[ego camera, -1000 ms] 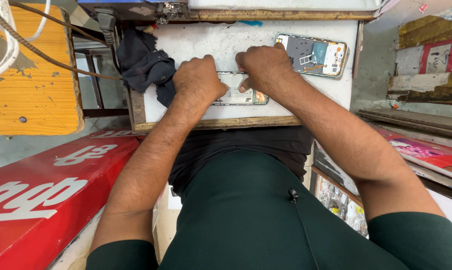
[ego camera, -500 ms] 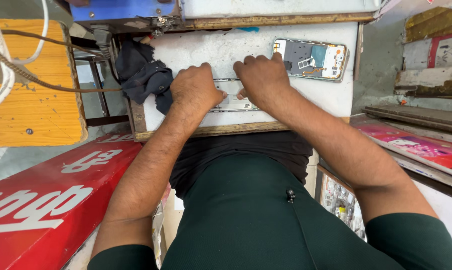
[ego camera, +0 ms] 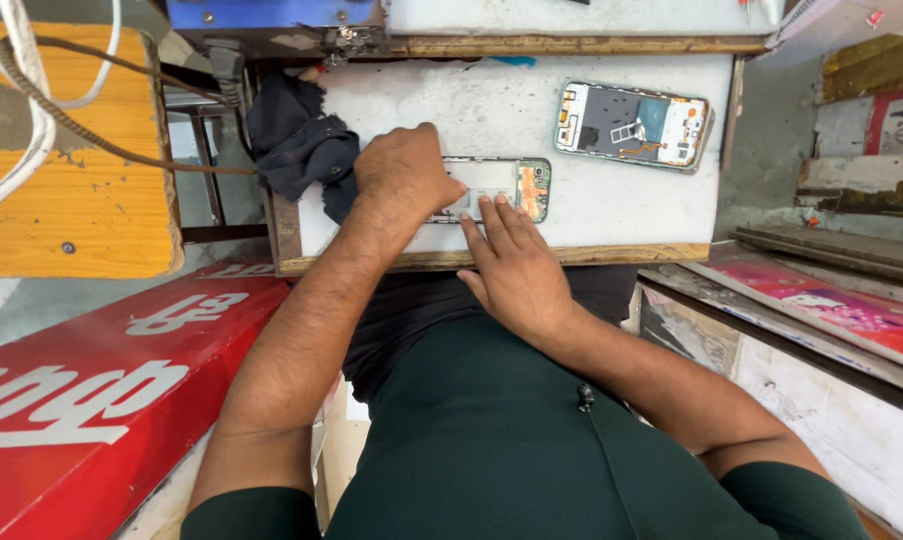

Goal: The person handles a disassembled smartphone, peels off a small adhesive strip, and wipes the phone frame and workbench with a dark cloth. The person then places the phone frame on the table next to another disassembled phone.

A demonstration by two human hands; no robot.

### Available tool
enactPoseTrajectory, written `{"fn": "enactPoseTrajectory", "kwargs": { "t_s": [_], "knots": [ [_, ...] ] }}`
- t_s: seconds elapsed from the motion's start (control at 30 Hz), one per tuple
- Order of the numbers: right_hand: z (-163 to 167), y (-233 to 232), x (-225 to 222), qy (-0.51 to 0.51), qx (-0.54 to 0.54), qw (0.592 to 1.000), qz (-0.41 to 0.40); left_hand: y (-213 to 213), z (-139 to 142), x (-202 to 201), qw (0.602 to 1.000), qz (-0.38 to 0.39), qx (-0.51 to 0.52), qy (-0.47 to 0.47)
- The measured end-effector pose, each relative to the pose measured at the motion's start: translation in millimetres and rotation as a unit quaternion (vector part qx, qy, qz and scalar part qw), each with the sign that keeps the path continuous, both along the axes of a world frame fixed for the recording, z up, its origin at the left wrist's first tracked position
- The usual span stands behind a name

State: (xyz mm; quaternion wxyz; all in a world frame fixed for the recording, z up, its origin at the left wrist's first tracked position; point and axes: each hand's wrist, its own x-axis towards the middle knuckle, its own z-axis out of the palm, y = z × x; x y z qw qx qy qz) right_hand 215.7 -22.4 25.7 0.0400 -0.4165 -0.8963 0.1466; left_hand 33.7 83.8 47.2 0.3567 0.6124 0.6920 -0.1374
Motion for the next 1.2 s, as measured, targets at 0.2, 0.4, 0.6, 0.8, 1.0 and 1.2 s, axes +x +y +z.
{"fn": "enactPoseTrajectory", "kwargs": {
  "t_s": [0.2,0.4,0.6,0.8,1.0,1.2],
  "knots": [
    [5,31,-15,0.222,-0.089,0.967,-0.093,6,1,-8,0.999,-0.031,0.006,0.000],
    [-21,88,-58,0.491,-0.112,0.855,-0.126,5,-4,-9,1.000,-0.020,-0.005,-0.009],
    [-38,99,-66,0.490,-0.112,0.859,-0.098,-4,-18,-13,0.999,-0.015,0.042,-0.022],
    [-41,97,-65,0.494,-0.107,0.856,-0.107,-6,-27,-13,0.998,-0.010,0.051,-0.032],
    [-38,95,-64,0.502,-0.104,0.852,-0.105,-6,-20,-14,0.999,0.005,0.036,-0.038],
    [-41,94,-63,0.504,-0.102,0.852,-0.097,-9,-20,-12,0.999,0.009,0.030,-0.034]
  ]
}}
